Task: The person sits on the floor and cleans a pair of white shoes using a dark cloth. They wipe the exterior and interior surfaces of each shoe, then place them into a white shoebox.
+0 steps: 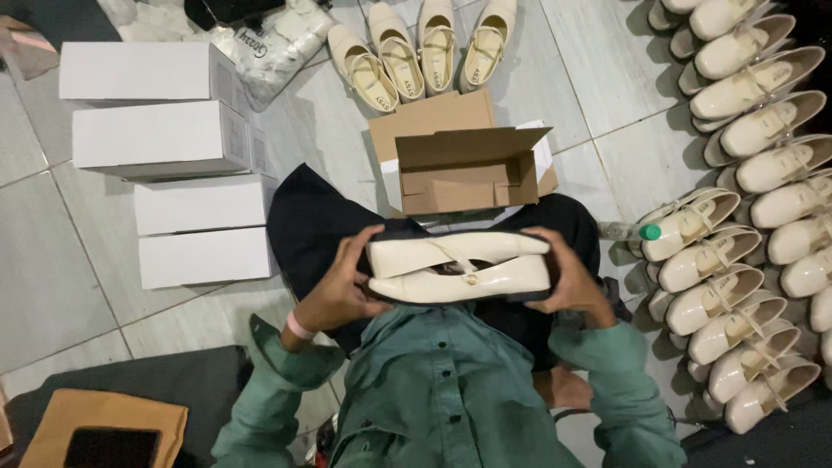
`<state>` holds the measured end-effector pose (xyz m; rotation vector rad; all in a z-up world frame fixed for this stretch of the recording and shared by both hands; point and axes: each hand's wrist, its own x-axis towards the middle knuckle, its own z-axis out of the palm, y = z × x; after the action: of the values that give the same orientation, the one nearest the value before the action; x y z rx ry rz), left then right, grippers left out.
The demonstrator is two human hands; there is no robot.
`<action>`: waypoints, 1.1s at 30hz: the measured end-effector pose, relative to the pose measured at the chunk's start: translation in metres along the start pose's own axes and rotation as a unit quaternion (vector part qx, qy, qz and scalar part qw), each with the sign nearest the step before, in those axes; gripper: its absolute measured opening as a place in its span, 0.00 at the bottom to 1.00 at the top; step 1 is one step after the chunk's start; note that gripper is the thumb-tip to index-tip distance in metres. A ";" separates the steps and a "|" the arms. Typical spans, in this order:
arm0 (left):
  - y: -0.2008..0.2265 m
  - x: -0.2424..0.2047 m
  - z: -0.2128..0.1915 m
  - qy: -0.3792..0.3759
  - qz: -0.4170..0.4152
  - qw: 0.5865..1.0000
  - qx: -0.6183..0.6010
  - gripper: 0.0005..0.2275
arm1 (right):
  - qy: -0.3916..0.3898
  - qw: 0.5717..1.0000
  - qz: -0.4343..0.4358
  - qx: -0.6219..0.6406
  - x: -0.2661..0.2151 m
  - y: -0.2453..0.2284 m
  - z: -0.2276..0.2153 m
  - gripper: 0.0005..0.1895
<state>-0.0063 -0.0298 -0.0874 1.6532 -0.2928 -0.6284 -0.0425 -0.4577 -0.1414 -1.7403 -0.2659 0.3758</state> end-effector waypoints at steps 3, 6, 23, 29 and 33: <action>0.048 -0.004 -0.006 0.063 0.043 0.991 0.112 0.45 | 0.010 0.991 -0.089 -0.103 0.016 -0.048 -0.019 0.58; 0.081 -0.008 -0.017 0.067 0.124 0.977 0.163 0.47 | 0.014 0.983 -0.159 -0.087 0.025 -0.087 -0.022 0.56; 0.098 -0.019 -0.017 0.099 0.226 0.950 0.192 0.46 | 0.039 0.982 -0.177 -0.062 0.019 -0.112 -0.023 0.58; 0.106 -0.022 -0.015 0.111 0.225 0.943 0.219 0.45 | 0.033 0.977 -0.197 -0.070 0.017 -0.105 -0.030 0.58; 0.109 -0.025 -0.011 0.119 0.223 0.941 0.224 0.44 | 0.035 0.981 -0.184 -0.044 0.011 -0.102 -0.029 0.58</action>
<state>-0.0033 -0.0282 0.0251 1.9860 -0.6473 -0.0107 -0.0184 -0.4591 -0.0373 -1.7419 -0.5498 0.0331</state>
